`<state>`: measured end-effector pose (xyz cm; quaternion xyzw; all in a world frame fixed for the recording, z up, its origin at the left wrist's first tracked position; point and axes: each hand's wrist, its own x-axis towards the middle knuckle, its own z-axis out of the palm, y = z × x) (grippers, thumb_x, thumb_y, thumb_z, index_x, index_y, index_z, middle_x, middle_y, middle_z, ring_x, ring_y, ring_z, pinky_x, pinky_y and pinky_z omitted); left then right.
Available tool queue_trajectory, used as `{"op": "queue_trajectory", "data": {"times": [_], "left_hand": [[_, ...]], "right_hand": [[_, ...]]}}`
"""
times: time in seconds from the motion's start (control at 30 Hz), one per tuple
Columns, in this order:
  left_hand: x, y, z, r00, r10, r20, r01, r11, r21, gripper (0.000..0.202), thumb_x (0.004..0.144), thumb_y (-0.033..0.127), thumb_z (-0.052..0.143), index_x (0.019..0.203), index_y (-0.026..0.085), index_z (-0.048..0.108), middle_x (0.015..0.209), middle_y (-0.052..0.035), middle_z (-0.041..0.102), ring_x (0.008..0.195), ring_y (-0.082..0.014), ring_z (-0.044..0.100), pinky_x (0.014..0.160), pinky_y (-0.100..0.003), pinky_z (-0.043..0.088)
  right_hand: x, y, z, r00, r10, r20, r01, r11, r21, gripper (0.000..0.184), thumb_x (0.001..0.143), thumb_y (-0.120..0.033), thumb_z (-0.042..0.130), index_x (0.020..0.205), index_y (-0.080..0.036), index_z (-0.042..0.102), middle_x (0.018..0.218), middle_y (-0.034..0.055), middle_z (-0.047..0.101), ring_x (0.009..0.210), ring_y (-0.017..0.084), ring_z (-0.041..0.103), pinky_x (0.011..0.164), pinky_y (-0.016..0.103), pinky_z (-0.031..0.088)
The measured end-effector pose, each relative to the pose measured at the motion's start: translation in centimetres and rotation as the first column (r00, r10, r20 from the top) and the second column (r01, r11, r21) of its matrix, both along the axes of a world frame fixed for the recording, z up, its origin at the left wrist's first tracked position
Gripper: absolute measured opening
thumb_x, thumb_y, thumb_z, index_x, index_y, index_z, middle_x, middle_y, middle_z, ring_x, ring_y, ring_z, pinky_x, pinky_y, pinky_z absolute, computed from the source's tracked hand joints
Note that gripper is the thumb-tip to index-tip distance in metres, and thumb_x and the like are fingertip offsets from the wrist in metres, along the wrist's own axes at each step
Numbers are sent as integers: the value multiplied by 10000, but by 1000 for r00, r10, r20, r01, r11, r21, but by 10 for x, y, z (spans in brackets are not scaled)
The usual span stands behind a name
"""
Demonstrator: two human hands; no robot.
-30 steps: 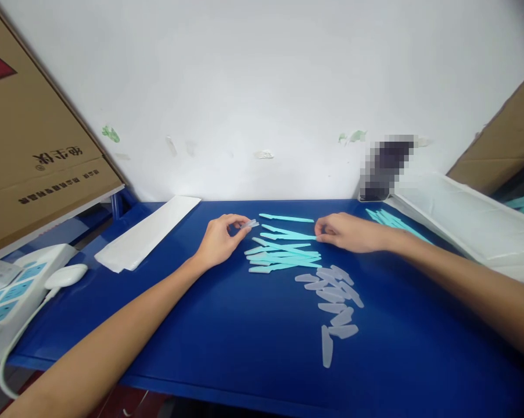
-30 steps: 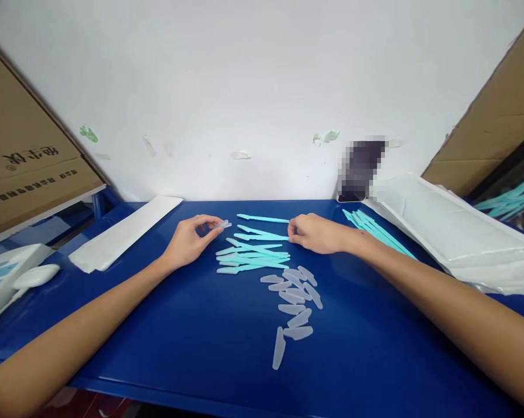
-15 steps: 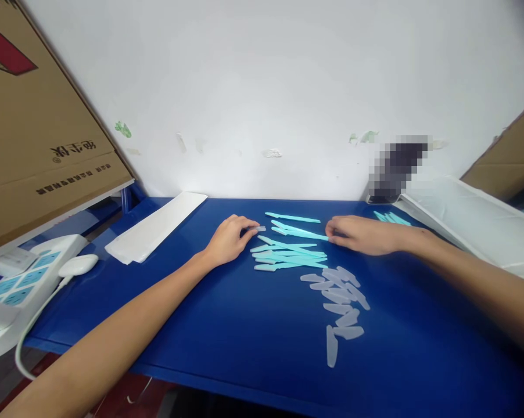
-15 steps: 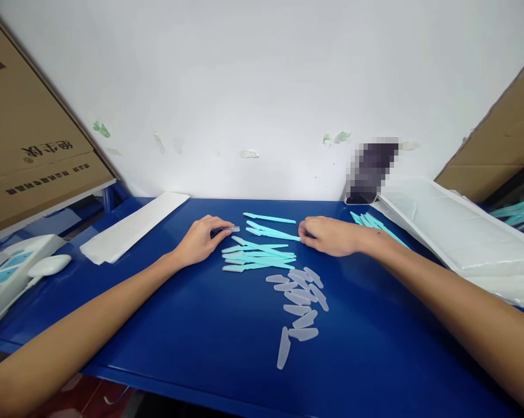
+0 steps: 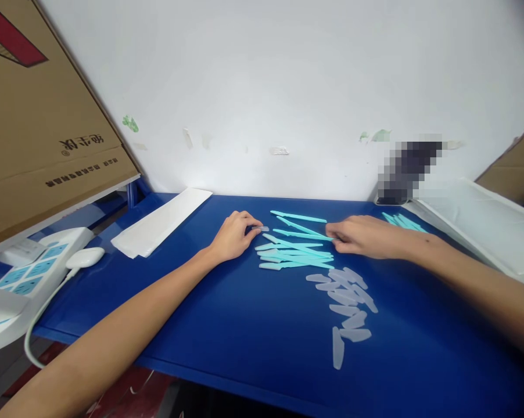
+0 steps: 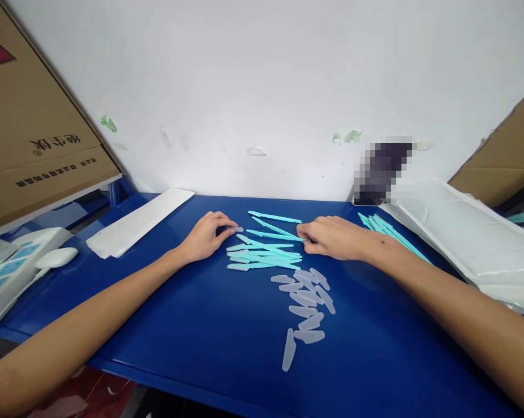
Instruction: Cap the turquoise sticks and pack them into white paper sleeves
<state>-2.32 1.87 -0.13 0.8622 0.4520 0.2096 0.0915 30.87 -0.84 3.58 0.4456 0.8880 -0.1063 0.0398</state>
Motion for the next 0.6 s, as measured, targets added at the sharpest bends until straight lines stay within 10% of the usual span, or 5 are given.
{"op": "queue_trajectory", "data": {"times": [0.6], "left_hand": [[1,-1,0,1000,19,-15,-19,1000,-7,290,1013,320,511,1134,232,759,1111,-80,700,1007,-261,579,922,-412,460]], "right_hand": [[-1,10,-21,979,-19,-204,48,990,136,329,1006,-455,395,959,-206,606,990,98,641,842,222,589,741,357,416]]}}
